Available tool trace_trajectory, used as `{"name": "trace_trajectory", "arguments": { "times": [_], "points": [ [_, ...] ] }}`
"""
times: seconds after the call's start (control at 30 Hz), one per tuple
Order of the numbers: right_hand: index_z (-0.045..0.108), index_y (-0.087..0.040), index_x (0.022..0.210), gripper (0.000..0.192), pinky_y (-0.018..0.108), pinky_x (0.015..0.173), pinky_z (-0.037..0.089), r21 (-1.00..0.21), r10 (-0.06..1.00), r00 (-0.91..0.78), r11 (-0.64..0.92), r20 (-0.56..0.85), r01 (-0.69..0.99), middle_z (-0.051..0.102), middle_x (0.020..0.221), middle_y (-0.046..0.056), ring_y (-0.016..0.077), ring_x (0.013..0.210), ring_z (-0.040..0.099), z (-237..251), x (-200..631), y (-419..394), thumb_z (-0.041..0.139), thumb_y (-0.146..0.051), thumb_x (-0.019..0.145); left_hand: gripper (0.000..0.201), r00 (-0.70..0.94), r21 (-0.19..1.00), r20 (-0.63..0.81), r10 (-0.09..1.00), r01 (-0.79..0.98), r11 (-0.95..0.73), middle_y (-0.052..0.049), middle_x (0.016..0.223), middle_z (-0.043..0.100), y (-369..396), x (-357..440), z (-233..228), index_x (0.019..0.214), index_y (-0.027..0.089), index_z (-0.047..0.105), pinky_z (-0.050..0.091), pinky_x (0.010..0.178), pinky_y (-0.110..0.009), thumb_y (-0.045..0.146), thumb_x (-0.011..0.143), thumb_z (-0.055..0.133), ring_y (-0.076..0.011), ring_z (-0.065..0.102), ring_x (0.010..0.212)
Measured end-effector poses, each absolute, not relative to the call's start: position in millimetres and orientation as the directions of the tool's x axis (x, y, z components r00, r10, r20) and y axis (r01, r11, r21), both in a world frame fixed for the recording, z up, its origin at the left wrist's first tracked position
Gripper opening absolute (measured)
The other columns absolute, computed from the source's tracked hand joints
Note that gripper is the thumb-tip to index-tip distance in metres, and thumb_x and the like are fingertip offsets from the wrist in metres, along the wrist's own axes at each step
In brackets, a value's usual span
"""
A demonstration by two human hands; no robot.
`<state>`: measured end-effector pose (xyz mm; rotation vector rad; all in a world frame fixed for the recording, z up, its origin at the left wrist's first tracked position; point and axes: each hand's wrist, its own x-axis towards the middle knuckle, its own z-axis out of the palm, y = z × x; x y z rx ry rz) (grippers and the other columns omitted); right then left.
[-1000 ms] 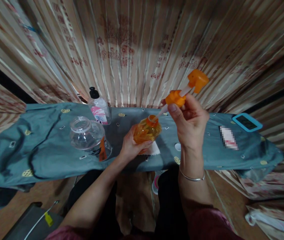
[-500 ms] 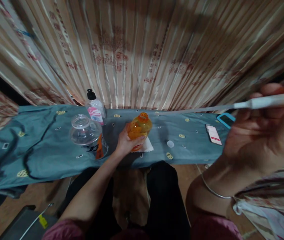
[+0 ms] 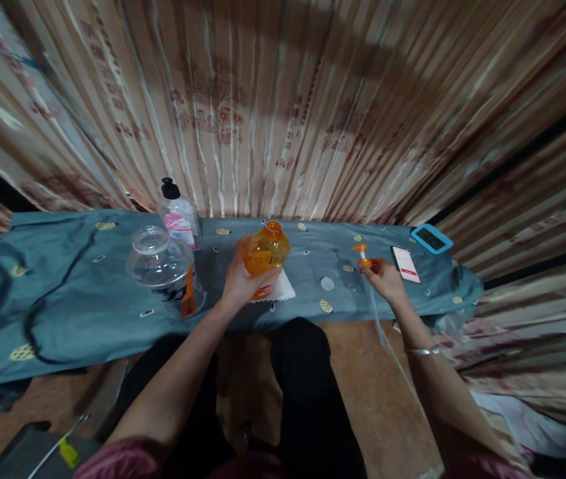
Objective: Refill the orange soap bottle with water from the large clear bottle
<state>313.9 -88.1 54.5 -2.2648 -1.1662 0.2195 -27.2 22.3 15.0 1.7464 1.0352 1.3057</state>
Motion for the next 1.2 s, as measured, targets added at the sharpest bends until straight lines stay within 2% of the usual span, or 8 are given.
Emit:
{"name": "trace_trajectory", "arguments": {
  "times": [0.2, 0.4, 0.57, 0.67, 0.87, 1.03, 1.1, 1.2],
  "points": [
    [0.067, -0.013, 0.109, 0.03, 0.048, 0.092, 0.054, -0.226, 0.789, 0.61, -0.608, -0.067, 0.761, 0.074, 0.101, 0.01, 0.0264, 0.101, 0.07, 3, 317, -53, 0.059, -0.039, 0.099, 0.093, 0.167, 0.883, 0.385, 0.908, 0.22, -0.415, -0.011, 0.129, 0.064, 19, -27, 14, 0.135, 0.024, 0.045, 0.055, 0.1, -0.047, 0.039, 0.056, 0.091, -0.0311, 0.067, 0.116],
    [0.065, -0.012, 0.116, 0.033, 0.048, 0.096, 0.054, -0.152, 0.798, 0.599, -0.601, -0.064, 0.784, 0.072, 0.112, 0.013, 0.027, 0.108, 0.069, -13, 315, -51, 0.057, -0.039, 0.1, 0.102, 0.183, 0.884, 0.379, 0.907, 0.219, -0.413, -0.012, 0.131, 0.063, 15, -33, 10, 0.142, 0.024, 0.04, 0.053, 0.103, -0.049, 0.034, 0.054, 0.092, -0.0322, 0.066, 0.119],
    [0.045, -0.005, 0.143, 0.057, 0.052, 0.106, 0.048, -0.232, 0.806, 0.589, -0.562, 0.063, 0.794, 0.063, 0.134, 0.023, 0.0322, 0.126, 0.059, -4, 302, -72, 0.059, -0.039, 0.099, 0.113, 0.195, 0.818, 0.478, 0.857, 0.256, -0.515, -0.018, 0.149, 0.049, 14, -38, 7, 0.15, 0.023, 0.03, 0.043, 0.115, -0.052, 0.038, 0.058, 0.092, -0.0352, 0.052, 0.137],
    [0.041, 0.0, 0.145, 0.062, 0.05, 0.112, 0.043, -0.349, 0.817, 0.549, -0.471, 0.173, 0.81, 0.056, 0.142, 0.027, 0.0338, 0.134, 0.053, 7, 278, -92, 0.061, -0.034, 0.097, 0.117, 0.206, 0.724, 0.589, 0.781, 0.296, -0.624, -0.021, 0.159, 0.036, 6, -39, 9, 0.154, 0.024, 0.022, 0.033, 0.121, -0.056, 0.044, 0.061, 0.09, -0.0362, 0.037, 0.148],
    [0.046, 0.005, 0.141, 0.078, 0.056, 0.102, 0.051, -0.615, 0.833, 0.451, -0.179, 0.319, 0.767, 0.063, 0.132, 0.029, 0.0413, 0.118, 0.064, 7, 199, -146, 0.048, -0.055, 0.091, 0.106, 0.21, 0.563, 0.695, 0.688, 0.436, -0.702, -0.022, 0.157, 0.036, -56, -72, 17, 0.156, 0.022, 0.018, 0.035, 0.119, -0.057, 0.047, 0.074, 0.082, -0.0371, 0.037, 0.147],
    [0.051, 0.005, 0.137, 0.08, 0.061, 0.094, 0.056, -0.677, 0.875, 0.352, -0.039, 0.332, 0.735, 0.062, 0.131, 0.031, 0.0425, 0.108, 0.069, -12, 132, -178, 0.042, -0.063, 0.097, 0.086, -0.041, 0.622, 0.68, 0.732, 0.56, -0.547, -0.017, 0.145, 0.051, -97, -131, 19, 0.148, 0.023, 0.036, 0.041, 0.115, -0.052, 0.042, 0.077, 0.08, -0.0334, 0.05, 0.137],
    [0.055, 0.009, 0.133, 0.08, 0.067, 0.103, 0.047, -0.644, 0.896, 0.254, 0.046, 0.365, 0.764, 0.061, 0.131, 0.034, 0.0469, 0.121, 0.06, -18, 113, -183, 0.039, -0.062, 0.099, 0.096, -0.191, 0.697, 0.637, 0.747, 0.558, -0.452, -0.019, 0.15, 0.045, -89, -149, 19, 0.15, 0.022, 0.032, 0.038, 0.118, -0.053, 0.043, 0.072, 0.083, -0.0346, 0.044, 0.141],
    [0.056, 0.009, 0.133, 0.068, 0.065, 0.103, 0.05, -0.619, 0.92, 0.142, 0.127, 0.366, 0.775, 0.063, 0.13, 0.033, 0.0456, 0.122, 0.06, -26, 97, -185, 0.039, -0.049, 0.102, 0.122, -0.334, 0.808, 0.522, 0.785, 0.487, -0.33, -0.024, 0.16, 0.029, -52, -158, 18, 0.154, 0.018, 0.022, 0.029, 0.122, -0.055, 0.041, 0.057, 0.092, -0.0382, 0.027, 0.152]
  ]
}}
